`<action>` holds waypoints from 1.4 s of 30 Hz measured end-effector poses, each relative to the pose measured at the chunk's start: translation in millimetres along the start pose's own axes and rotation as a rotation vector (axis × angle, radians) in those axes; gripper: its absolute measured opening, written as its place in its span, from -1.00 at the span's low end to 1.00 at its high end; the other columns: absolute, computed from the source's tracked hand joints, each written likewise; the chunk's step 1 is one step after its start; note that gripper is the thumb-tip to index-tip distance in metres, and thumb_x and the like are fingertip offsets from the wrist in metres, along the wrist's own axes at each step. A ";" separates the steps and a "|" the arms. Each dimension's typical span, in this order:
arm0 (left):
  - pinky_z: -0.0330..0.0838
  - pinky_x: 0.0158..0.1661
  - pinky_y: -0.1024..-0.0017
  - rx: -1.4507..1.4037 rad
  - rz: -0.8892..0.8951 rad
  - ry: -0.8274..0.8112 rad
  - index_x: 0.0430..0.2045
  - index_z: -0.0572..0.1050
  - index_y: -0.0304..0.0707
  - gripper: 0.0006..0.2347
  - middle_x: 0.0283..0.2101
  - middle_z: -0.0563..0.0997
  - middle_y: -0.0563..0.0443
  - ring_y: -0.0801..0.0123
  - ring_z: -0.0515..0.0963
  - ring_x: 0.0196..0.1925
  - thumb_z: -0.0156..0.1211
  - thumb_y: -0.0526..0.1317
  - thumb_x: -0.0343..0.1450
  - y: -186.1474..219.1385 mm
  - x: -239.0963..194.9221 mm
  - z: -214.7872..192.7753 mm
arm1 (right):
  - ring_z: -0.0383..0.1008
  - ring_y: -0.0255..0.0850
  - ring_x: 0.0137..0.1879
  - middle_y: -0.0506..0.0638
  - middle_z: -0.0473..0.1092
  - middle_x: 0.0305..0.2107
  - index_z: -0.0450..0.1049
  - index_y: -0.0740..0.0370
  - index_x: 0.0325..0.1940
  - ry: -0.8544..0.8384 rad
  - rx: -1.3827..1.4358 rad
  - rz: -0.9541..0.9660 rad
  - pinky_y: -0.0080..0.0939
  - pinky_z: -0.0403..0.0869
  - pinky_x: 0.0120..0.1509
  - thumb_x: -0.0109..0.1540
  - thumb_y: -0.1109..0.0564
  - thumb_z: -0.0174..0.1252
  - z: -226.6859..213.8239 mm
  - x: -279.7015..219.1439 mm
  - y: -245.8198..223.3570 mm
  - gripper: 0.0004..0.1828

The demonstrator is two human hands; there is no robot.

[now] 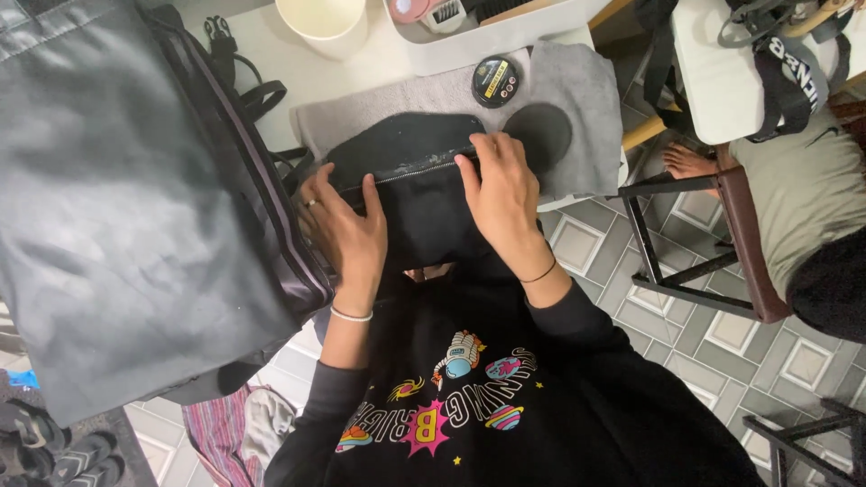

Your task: The person cleans a black bag using a round sponge and a cleaning balm. They apply the balm to the sponge and wipe the exterior and interior surfaces of the bag, including the zipper area.

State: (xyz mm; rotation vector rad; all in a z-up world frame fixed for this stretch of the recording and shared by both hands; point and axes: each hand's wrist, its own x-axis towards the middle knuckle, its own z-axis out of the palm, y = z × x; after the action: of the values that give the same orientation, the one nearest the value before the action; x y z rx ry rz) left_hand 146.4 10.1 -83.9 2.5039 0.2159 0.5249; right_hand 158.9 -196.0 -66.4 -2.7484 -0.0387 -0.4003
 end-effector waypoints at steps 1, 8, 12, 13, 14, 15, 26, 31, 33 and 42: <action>0.37 0.01 -0.02 0.001 0.000 0.001 0.12 0.30 -0.25 -0.62 -0.01 0.35 -0.17 -0.08 0.47 0.03 0.20 -0.05 0.52 1.7 0.6 -0.1 | 0.55 -0.08 -0.04 0.04 0.40 -0.20 0.52 0.12 0.04 0.000 0.001 0.000 -0.20 0.61 -0.16 0.36 -0.04 0.25 -5.4 -0.5 -0.8 -0.74; 0.25 0.08 -0.02 -0.116 -0.025 -0.003 0.20 0.26 -0.37 -0.54 0.01 0.37 -0.27 -0.18 0.42 0.07 0.25 -0.11 0.50 4.1 3.9 -1.6 | 0.47 0.07 -0.06 0.07 0.37 -0.21 0.55 0.20 0.01 0.201 0.166 -0.030 -0.04 0.50 -0.02 0.33 0.10 0.31 -41.0 17.4 32.1 -0.79; 0.24 0.19 0.01 -0.082 -0.038 -0.016 0.19 0.27 -0.34 -0.54 0.12 0.43 -0.23 -0.05 0.42 0.19 0.12 -0.02 0.52 -0.6 2.2 3.1 | 0.43 0.07 -0.06 0.17 0.40 -0.20 0.48 0.37 -0.07 0.334 0.208 -0.137 0.01 0.37 0.04 0.38 0.28 0.16 -54.7 52.6 93.1 -0.92; 0.24 0.19 0.01 -0.081 -0.040 -0.017 0.19 0.27 -0.34 -0.54 0.12 0.43 -0.23 -0.05 0.42 0.19 0.12 -0.02 0.52 0.6 2.5 0.6 | 0.43 0.07 -0.06 0.17 0.40 -0.20 0.48 0.37 -0.07 0.333 0.209 -0.138 0.01 0.37 0.04 0.38 0.28 0.16 -53.2 59.7 102.8 -0.92; 0.22 0.18 0.01 -0.081 -0.073 -0.044 0.19 0.28 -0.33 -0.54 0.12 0.44 -0.24 -0.10 0.42 0.18 0.12 -0.01 0.50 2.5 3.8 -0.8 | 0.38 0.12 0.12 0.22 0.38 -0.01 0.45 0.38 0.07 0.234 0.261 -0.153 0.09 0.34 0.21 0.38 0.25 0.22 -51.9 68.7 113.0 -0.80; 0.21 0.17 0.00 -0.082 -0.105 -0.070 0.18 0.28 -0.32 -0.54 0.12 0.45 -0.24 -0.14 0.41 0.16 0.12 -0.01 0.49 4.5 5.2 -2.3 | 0.33 0.17 0.31 0.27 0.36 0.18 0.43 0.38 0.21 0.135 0.312 -0.169 0.17 0.31 0.38 0.39 0.22 0.27 -50.8 78.0 123.1 -0.66; 0.22 0.17 0.08 -0.186 -0.138 -0.053 0.17 0.30 -0.21 -0.56 0.15 0.46 -0.10 0.05 0.47 0.14 0.13 0.04 0.49 0.4 3.5 1.6 | 0.47 0.05 0.02 0.17 0.46 -0.11 0.59 0.42 0.08 -0.071 0.319 -0.154 -0.02 0.41 0.07 0.32 0.20 0.41 -32.9 104.4 167.7 -0.69; 0.22 0.17 0.01 -0.107 -0.074 -0.014 0.14 0.33 -0.24 -0.59 0.19 0.43 -0.14 -0.07 0.42 0.21 0.14 0.01 0.51 -2.8 0.4 7.8 | 0.35 0.15 0.08 0.17 0.31 -0.11 0.52 0.45 0.14 -0.092 0.215 -0.236 0.09 0.27 0.26 0.39 0.20 0.38 -37.2 97.9 156.6 -0.68; 0.21 0.19 0.00 -0.104 -0.058 0.002 0.15 0.32 -0.28 -0.60 0.18 0.42 -0.18 -0.09 0.40 0.23 0.14 -0.02 0.52 -1.6 0.7 6.9 | 0.32 0.17 0.09 0.17 0.22 -0.07 0.47 0.39 0.16 0.071 0.026 -0.282 0.16 0.29 0.17 0.32 0.22 0.48 -47.1 92.5 138.0 -0.58; 0.23 0.14 0.01 -0.089 -0.096 -0.047 0.17 0.29 -0.26 -0.56 0.17 0.41 -0.18 -0.09 0.41 0.19 0.08 0.04 0.52 0.0 2.8 4.1 | 0.29 0.20 0.25 0.30 0.17 0.15 0.27 0.38 0.36 -0.298 0.177 0.152 0.33 0.31 0.37 0.24 -0.03 0.39 -82.0 37.9 65.6 -0.25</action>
State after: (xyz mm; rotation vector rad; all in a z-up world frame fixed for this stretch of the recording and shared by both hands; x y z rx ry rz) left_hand 150.6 8.8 -86.1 2.4031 0.2864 0.4272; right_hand 178.1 -287.5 -5.3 -2.5896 0.0556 0.0531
